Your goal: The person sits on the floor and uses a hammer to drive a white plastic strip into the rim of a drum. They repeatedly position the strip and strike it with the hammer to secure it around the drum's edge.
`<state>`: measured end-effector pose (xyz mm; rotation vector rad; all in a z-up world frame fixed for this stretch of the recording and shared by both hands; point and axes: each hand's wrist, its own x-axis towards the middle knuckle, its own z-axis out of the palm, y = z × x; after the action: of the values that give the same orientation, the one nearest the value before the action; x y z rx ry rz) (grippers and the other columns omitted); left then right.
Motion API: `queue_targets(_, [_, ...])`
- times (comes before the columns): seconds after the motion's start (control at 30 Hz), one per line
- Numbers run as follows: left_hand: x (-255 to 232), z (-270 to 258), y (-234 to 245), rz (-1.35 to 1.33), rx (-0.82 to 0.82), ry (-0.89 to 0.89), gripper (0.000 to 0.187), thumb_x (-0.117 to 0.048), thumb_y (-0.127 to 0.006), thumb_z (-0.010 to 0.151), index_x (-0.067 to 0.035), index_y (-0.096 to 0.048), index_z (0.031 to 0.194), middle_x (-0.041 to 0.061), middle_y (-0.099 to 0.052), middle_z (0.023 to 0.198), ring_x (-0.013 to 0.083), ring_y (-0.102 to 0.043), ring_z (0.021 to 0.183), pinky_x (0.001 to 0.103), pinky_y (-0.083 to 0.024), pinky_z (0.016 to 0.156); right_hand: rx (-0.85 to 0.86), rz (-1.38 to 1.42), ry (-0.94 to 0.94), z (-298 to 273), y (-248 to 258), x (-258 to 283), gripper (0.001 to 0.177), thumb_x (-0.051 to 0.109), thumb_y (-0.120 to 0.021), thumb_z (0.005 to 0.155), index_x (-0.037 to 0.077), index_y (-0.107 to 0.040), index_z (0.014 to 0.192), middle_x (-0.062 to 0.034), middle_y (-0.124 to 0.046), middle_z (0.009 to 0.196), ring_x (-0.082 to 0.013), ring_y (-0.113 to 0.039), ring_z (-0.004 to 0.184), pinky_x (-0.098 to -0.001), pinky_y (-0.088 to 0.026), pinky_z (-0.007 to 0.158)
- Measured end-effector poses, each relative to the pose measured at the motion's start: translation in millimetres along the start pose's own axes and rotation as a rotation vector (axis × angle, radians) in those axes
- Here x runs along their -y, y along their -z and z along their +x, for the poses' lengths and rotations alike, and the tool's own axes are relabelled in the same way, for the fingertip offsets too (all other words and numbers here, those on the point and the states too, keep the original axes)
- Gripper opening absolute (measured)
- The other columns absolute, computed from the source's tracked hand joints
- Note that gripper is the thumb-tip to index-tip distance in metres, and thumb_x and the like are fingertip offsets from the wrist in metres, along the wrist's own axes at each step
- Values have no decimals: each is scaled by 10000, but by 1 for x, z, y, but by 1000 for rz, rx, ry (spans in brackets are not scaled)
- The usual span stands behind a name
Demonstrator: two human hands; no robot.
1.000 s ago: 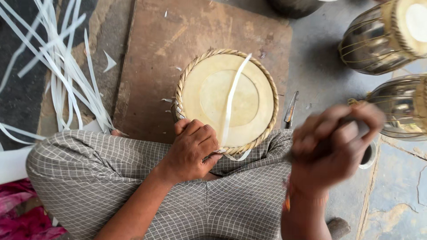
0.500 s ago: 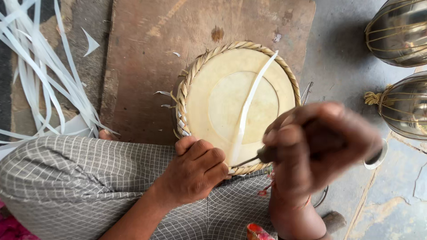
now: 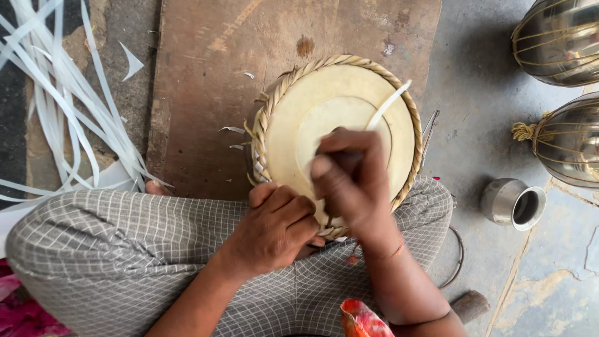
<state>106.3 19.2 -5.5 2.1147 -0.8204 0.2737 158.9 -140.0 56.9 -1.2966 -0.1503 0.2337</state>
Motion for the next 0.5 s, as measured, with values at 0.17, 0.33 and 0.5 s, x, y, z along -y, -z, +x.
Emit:
queue_targets(0.17, [6,1,-2,12,1,-17,236,-396,-760,886,-177,-678,860,-42,-649,988,154,-578,1023,398,-331,987,250,543,-26,15,32,11,200,211,-660,1091,55,-544,1139,-77,-551,855,-116,-577,647,-267,-519,614])
queue_targets(0.33, [-10,1,6,128,-78,-29,231,-347,-767,847,-161,-698,966,-16,-629,980,193,-570,1065,452,-358,1105,-340,-1149,301,-63,38,23,327,296,-741,980,34,-609,1125,-143,-641,1030,-264,-679,971,-392,-539,832])
queue_targets(0.5, [-27,-23,5,188,-230,120,264,-371,-745,919,-120,-688,977,12,-629,929,208,-582,936,424,-421,894,-125,-1303,242,-137,28,-16,238,218,-771,790,70,-685,955,-70,-672,884,-297,-590,897,-423,-465,811])
